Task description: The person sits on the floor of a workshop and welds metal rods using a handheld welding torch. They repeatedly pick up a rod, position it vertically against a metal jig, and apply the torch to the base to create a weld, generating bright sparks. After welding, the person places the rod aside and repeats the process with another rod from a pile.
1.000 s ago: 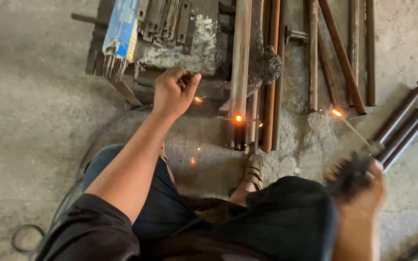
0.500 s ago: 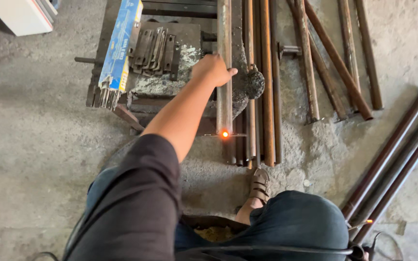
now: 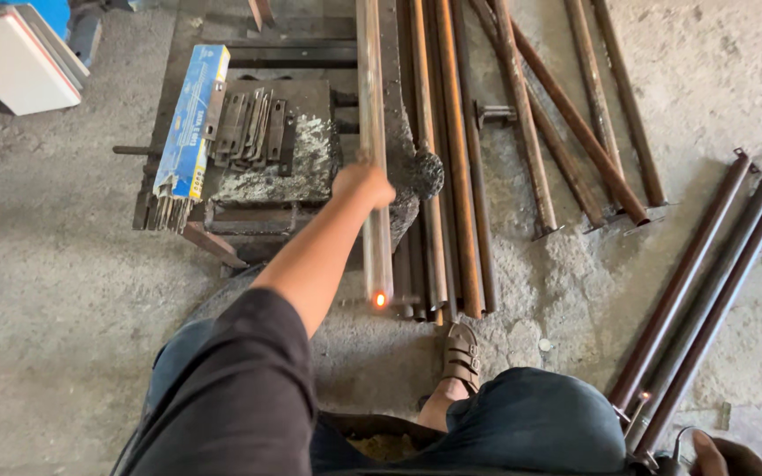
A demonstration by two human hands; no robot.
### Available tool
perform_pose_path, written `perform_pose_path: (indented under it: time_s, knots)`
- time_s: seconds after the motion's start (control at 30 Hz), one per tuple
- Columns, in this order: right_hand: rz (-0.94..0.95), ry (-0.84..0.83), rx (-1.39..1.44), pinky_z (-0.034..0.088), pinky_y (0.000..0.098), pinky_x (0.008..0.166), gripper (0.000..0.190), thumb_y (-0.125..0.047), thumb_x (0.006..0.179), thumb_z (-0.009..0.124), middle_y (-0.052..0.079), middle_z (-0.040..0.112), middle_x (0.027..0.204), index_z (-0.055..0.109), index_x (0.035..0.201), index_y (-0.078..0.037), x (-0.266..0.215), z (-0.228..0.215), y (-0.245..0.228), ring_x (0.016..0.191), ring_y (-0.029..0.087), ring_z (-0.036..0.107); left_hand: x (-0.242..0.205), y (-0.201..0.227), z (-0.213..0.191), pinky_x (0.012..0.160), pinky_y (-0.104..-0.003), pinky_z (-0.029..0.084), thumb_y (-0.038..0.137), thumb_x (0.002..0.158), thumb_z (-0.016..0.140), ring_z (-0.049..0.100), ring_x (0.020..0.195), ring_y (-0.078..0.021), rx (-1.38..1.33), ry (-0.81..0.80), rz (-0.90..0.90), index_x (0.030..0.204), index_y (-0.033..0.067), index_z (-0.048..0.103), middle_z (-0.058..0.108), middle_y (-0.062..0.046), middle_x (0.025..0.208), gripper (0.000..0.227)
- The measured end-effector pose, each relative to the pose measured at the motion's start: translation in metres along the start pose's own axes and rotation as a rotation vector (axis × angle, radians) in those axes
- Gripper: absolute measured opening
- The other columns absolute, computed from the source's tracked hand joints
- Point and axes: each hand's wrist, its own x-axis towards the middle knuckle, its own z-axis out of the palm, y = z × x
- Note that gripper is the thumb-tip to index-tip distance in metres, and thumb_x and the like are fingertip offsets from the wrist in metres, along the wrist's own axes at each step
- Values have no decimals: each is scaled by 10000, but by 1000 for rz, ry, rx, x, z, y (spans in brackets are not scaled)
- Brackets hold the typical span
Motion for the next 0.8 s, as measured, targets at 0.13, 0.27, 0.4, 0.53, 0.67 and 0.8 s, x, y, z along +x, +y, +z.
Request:
perform_pose_path:
  time_s: [0.13, 0.27, 0.4, 0.53, 0.67, 0.8]
  knots:
    - [-117, 33, 147, 548, 329, 740, 286, -201, 985, 795, 164, 721, 782, 737, 1040, 73, -18, 19, -69, 721, 196, 687, -53, -18, 39, 873, -433, 614, 468, 837, 718, 687, 1138, -359, -134, 64, 45, 1562, -71, 198, 510, -256, 1440, 1043]
    - [-261, -64, 294, 527, 247, 743, 266, -150, 943, 774, 99, 735, 898, 720, 1113, 46, -53, 28, -184, 811, 116, 666, -55, -44, 83, 899, -407, 549, 578, 748, 780, 686, 1079, -337, -448, 22, 119, 1217, 43, 763, 703, -239, 1186, 712]
    - [-446, -249, 510, 533, 198, 602, 150, -98, 891, 725, 10, 711, 785, 730, 1013, -12, -81, 59, -272, 678, 49, 645, -32, -45, 134, 739, -465, 580, 448, 667, 815, 768, 865, -355, -1035, 5, 20, 988, -3, 789, 784, -228, 926, 555]
    - [-532, -447, 503, 383, 229, 419, 89, -114, 881, 746, -33, 661, 652, 737, 906, -29, -97, 97, -302, 493, 32, 521, -30, -54, 156, 740, -422, 596, 474, 689, 813, 786, 842, -318, -941, 162, 116, 927, -12, 781, 782, -215, 863, 542]
    - [-549, -462, 476, 425, 217, 524, 92, -90, 885, 764, -33, 661, 701, 736, 917, -9, -96, 133, -297, 603, 32, 541, -32, -60, 164, 773, -435, 593, 525, 755, 796, 777, 860, -335, -737, 189, 144, 879, -26, 792, 775, -255, 847, 565]
    - [-447, -453, 451, 409, 221, 534, 93, -81, 892, 773, -27, 606, 671, 735, 917, 0, -82, 146, -287, 613, 39, 501, -31, -70, 175, 752, -440, 612, 485, 726, 801, 772, 821, -347, -708, 297, 253, 908, -18, 762, 767, -238, 833, 537]
